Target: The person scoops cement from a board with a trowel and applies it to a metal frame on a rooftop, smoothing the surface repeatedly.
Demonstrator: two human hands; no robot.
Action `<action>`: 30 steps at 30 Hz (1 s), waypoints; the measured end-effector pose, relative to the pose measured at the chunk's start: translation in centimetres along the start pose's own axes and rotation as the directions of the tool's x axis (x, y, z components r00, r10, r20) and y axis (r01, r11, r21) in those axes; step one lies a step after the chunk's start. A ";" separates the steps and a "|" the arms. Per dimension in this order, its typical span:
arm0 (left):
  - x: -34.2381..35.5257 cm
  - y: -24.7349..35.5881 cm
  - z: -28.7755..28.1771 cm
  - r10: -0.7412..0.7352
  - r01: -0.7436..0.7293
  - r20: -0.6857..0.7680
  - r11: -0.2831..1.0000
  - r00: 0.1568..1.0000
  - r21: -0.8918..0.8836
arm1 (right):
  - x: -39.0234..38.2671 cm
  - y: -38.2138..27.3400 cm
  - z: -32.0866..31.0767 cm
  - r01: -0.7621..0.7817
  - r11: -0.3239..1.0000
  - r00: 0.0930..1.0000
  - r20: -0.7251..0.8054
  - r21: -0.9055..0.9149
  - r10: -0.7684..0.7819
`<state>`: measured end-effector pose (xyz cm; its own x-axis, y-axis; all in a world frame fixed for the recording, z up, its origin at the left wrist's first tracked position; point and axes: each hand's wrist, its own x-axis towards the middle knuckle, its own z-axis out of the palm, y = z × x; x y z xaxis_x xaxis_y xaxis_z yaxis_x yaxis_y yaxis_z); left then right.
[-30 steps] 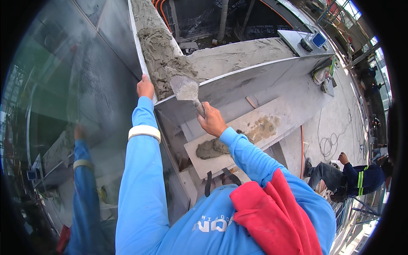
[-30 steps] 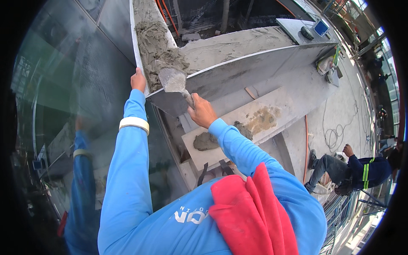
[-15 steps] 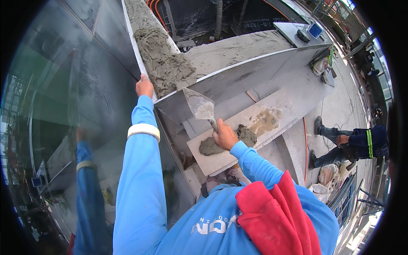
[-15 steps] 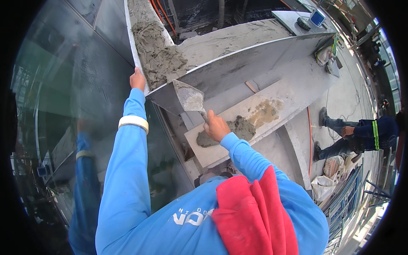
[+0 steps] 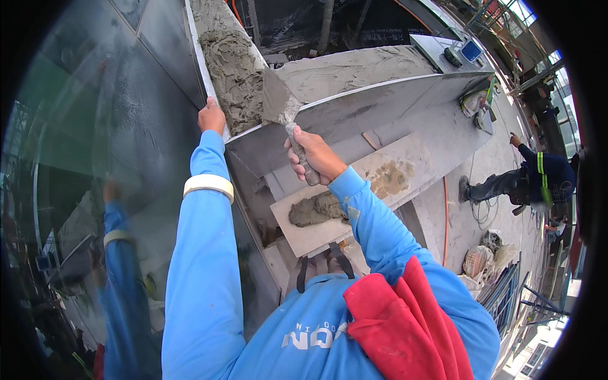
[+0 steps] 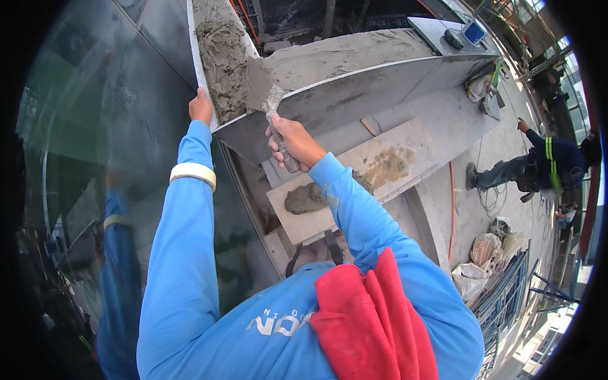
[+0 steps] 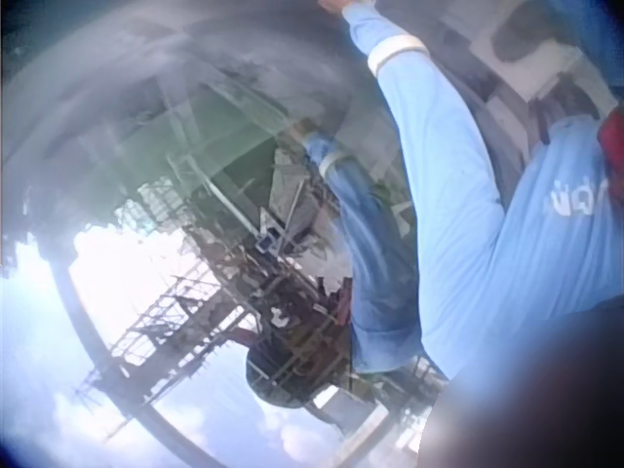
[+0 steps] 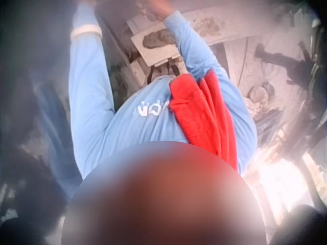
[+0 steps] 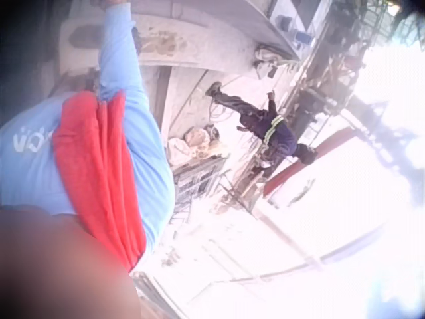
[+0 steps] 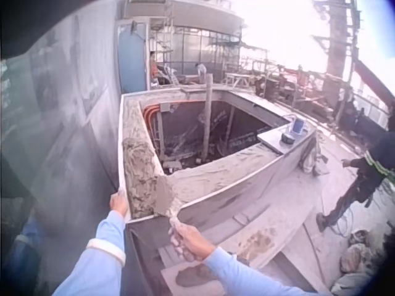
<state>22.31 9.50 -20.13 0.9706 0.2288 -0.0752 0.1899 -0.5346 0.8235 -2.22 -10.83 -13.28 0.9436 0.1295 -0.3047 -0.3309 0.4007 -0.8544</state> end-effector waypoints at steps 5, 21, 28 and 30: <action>-0.6 0.0 -0.1 -0.024 0.023 -0.015 0.999 1.000 -0.026 | -1.9 6.0 -2.6 -0.104 0.993 0.992 -0.080 -0.060 0.099; -1.1 0.7 -0.4 -0.093 0.093 -0.003 0.994 0.996 -0.056 | -7.9 -16.2 -8.3 -0.099 -0.685 0.956 0.121 -0.722 -0.266; -1.7 1.2 -0.6 -0.100 0.101 0.011 0.989 0.995 -0.112 | -5.5 -10.2 -6.9 0.042 -0.658 0.928 0.273 -0.752 -0.253; -1.7 1.2 -0.7 -0.090 0.092 0.031 0.991 0.995 -0.093 | -4.6 -8.9 -6.3 0.061 -0.640 0.924 0.286 -0.766 -0.254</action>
<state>20.82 9.11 -18.64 0.9537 0.2506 -0.1661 0.2639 -0.4333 0.8617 -3.73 -20.67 -6.90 0.9592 0.2771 0.0562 0.2604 -0.9432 0.2063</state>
